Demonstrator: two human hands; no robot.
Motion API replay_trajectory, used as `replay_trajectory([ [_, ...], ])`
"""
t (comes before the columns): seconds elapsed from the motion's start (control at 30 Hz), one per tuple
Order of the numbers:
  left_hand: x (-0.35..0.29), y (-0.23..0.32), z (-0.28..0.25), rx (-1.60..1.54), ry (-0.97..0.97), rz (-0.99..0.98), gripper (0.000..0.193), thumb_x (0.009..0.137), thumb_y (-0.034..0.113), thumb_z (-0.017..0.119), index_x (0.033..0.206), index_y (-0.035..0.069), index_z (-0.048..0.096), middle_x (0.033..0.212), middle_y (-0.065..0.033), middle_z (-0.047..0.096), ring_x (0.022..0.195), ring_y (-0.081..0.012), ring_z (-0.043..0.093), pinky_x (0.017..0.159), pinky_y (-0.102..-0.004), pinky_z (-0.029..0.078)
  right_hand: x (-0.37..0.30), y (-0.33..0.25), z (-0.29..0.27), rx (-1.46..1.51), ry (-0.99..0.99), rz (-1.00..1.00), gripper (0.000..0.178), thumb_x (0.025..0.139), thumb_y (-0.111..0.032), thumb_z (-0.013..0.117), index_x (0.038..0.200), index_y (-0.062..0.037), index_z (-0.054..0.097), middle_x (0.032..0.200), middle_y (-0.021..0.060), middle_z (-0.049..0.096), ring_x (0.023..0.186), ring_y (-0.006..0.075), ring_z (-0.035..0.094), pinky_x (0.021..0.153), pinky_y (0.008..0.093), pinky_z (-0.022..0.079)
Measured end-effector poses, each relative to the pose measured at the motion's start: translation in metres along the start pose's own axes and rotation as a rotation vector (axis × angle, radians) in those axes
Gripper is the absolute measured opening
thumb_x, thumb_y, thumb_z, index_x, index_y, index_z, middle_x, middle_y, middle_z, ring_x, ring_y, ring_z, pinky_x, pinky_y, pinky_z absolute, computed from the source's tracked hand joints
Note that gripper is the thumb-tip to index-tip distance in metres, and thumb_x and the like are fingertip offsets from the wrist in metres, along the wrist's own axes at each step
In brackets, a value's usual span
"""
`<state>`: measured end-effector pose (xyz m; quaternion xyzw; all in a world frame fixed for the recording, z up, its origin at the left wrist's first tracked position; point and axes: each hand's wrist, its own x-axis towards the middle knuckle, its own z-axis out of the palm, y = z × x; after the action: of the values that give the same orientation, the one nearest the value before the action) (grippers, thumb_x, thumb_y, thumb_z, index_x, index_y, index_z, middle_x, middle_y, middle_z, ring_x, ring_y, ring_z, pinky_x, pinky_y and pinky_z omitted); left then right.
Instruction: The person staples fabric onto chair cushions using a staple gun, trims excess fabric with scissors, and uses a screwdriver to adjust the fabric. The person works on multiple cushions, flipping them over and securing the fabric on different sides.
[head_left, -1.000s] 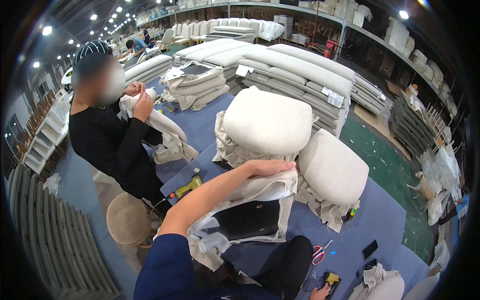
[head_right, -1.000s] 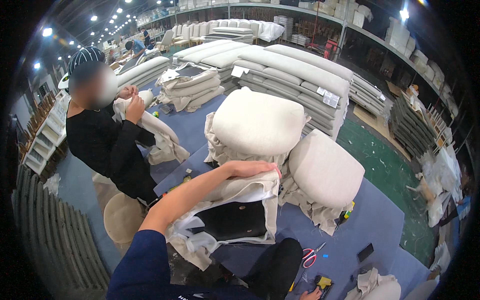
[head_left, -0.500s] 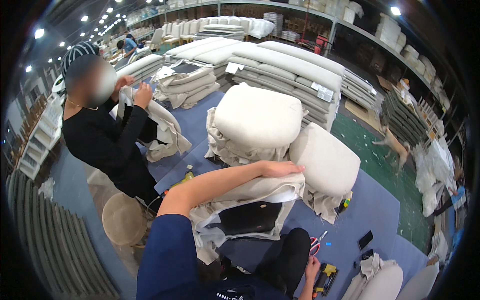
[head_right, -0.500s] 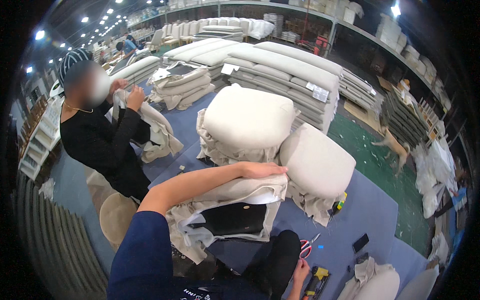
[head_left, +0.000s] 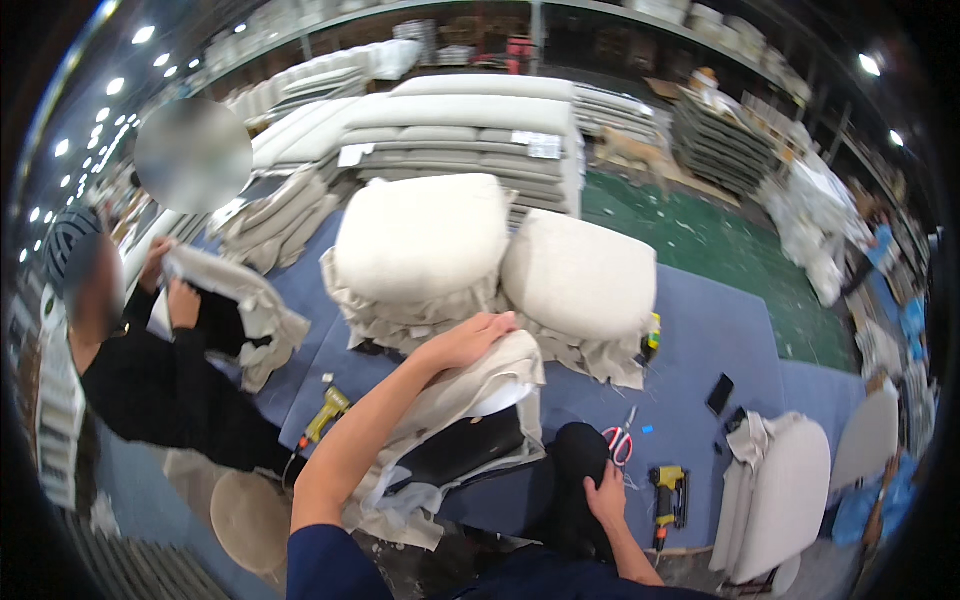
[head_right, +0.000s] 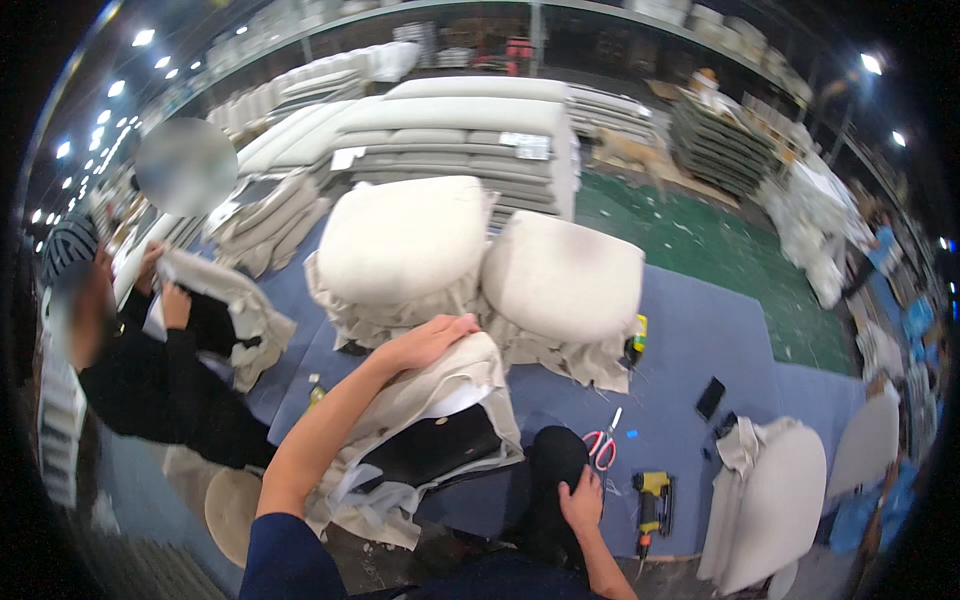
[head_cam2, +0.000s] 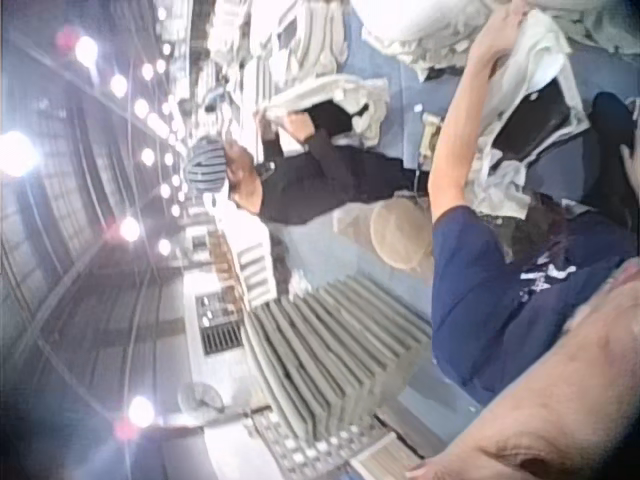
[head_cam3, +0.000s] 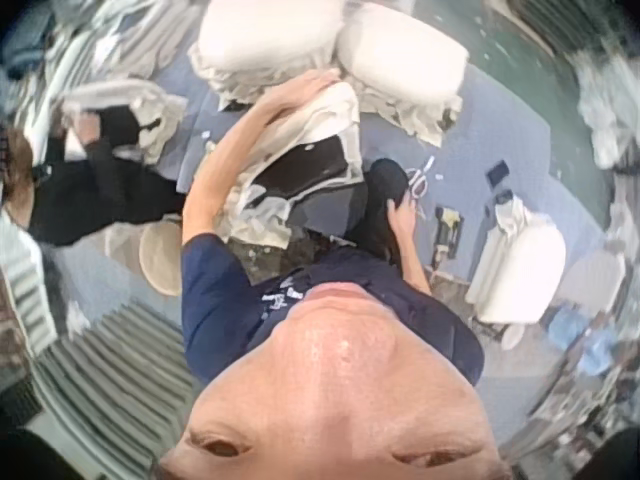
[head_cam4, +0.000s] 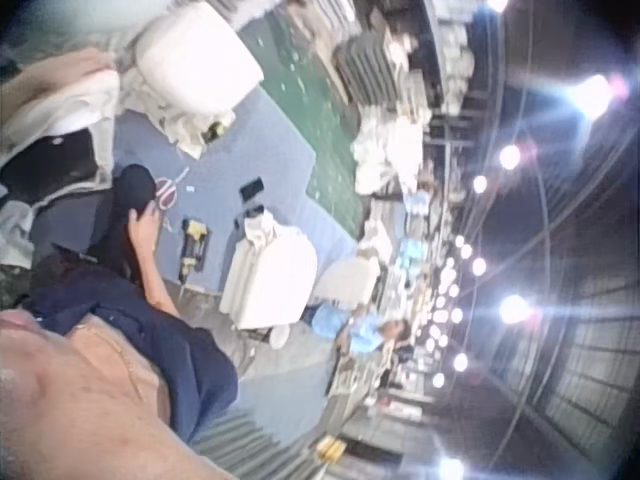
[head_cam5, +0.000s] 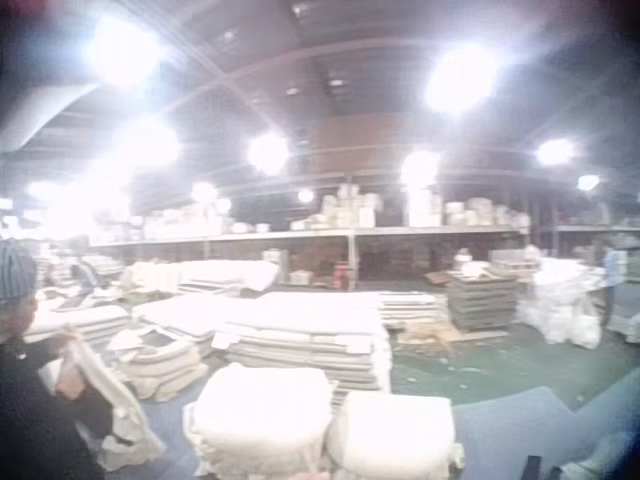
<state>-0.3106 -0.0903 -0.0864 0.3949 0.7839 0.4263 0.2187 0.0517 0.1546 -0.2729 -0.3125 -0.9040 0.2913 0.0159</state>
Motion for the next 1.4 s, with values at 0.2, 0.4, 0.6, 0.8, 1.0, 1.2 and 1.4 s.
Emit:
replay_trajectory([
  [0.2,-0.014,0.075,-0.008,-0.062,-0.009,-0.22,0.062,0.112,0.045,0.029,0.125,-0.004,0.064,0.124,-0.0203,0.066,0.118,-0.0282,0.058,0.109,-0.0366,0.039,-0.021,-0.006,-0.006,-0.191,0.186,-0.326,0.054,0.087,-0.025,0.065,0.136,-0.0024,0.057,0.141,0.0229,0.053,0.131,0.0411,0.049,0.106,0.0525,0.043],
  [0.4,-0.007,0.047,-0.01,-0.099,-0.052,-0.113,0.065,0.112,0.048,0.027,0.125,-0.005,0.063,0.124,-0.0201,0.065,0.117,-0.0276,0.058,0.109,-0.0359,0.039,-0.02,-0.017,-0.007,-0.097,0.2,-0.336,0.049,0.085,-0.021,0.066,0.13,-0.0038,0.062,0.136,0.0195,0.055,0.127,0.0389,0.051,0.105,0.0506,0.044],
  [0.6,0.003,0.038,-0.001,-0.06,0.006,0.043,0.057,0.112,0.042,0.032,0.12,-0.005,0.064,0.12,-0.0184,0.066,0.114,-0.0254,0.058,0.105,-0.0356,0.041,-0.009,-0.028,-0.006,-0.093,0.151,-0.248,0.044,0.084,-0.02,0.07,0.125,-0.006,0.064,0.134,0.0177,0.054,0.127,0.038,0.051,0.104,0.0494,0.045],
  [0.8,0.0,0.05,0.008,-0.084,0.024,-0.027,0.049,0.112,0.036,0.034,0.116,-0.003,0.064,0.109,-0.014,0.066,0.103,-0.0215,0.058,0.1,-0.0345,0.043,0.042,-0.152,-0.035,0.66,-0.083,-0.39,0.03,0.092,-0.01,0.068,0.118,0.0038,0.066,0.104,0.0175,0.072,0.095,0.0261,0.071,0.086,0.0343,0.055],
  [1.0,-0.004,0.065,0.011,-0.081,0.02,-0.027,0.049,0.112,0.034,0.035,0.111,-0.006,0.064,0.101,-0.0114,0.068,0.096,-0.0182,0.058,0.095,-0.0327,0.045,0.033,-0.246,-0.076,1.43,-0.703,-0.188,0.039,0.102,-0.035,0.061,0.091,0.0026,0.065,0.08,0.0083,0.067,0.071,0.0203,0.07,0.062,0.0376,0.063],
  [1.2,-0.007,0.075,0.013,-0.116,-0.038,-0.096,0.053,0.112,0.038,0.035,0.114,-0.005,0.064,0.104,-0.0091,0.068,0.097,-0.0161,0.057,0.096,-0.0315,0.045,0.035,-0.261,-0.072,1.476,-0.366,0.001,0.049,0.092,-0.048,0.072,0.084,0.0003,0.066,0.076,0.0082,0.067,0.068,0.016,0.069,0.053,0.035,0.062],
  [1.4,-0.005,0.049,0.006,-0.072,-0.036,-0.166,0.062,0.11,0.049,0.033,0.135,-0.003,0.056,0.132,-0.0198,0.063,0.121,-0.0275,0.058,0.109,-0.034,0.039,0.065,-0.276,-0.051,1.473,-0.302,-0.078,0.039,0.088,-0.036,0.072,0.085,0.0029,0.071,0.078,0.0102,0.07,0.067,0.0163,0.069,0.056,0.0336,0.06],
])
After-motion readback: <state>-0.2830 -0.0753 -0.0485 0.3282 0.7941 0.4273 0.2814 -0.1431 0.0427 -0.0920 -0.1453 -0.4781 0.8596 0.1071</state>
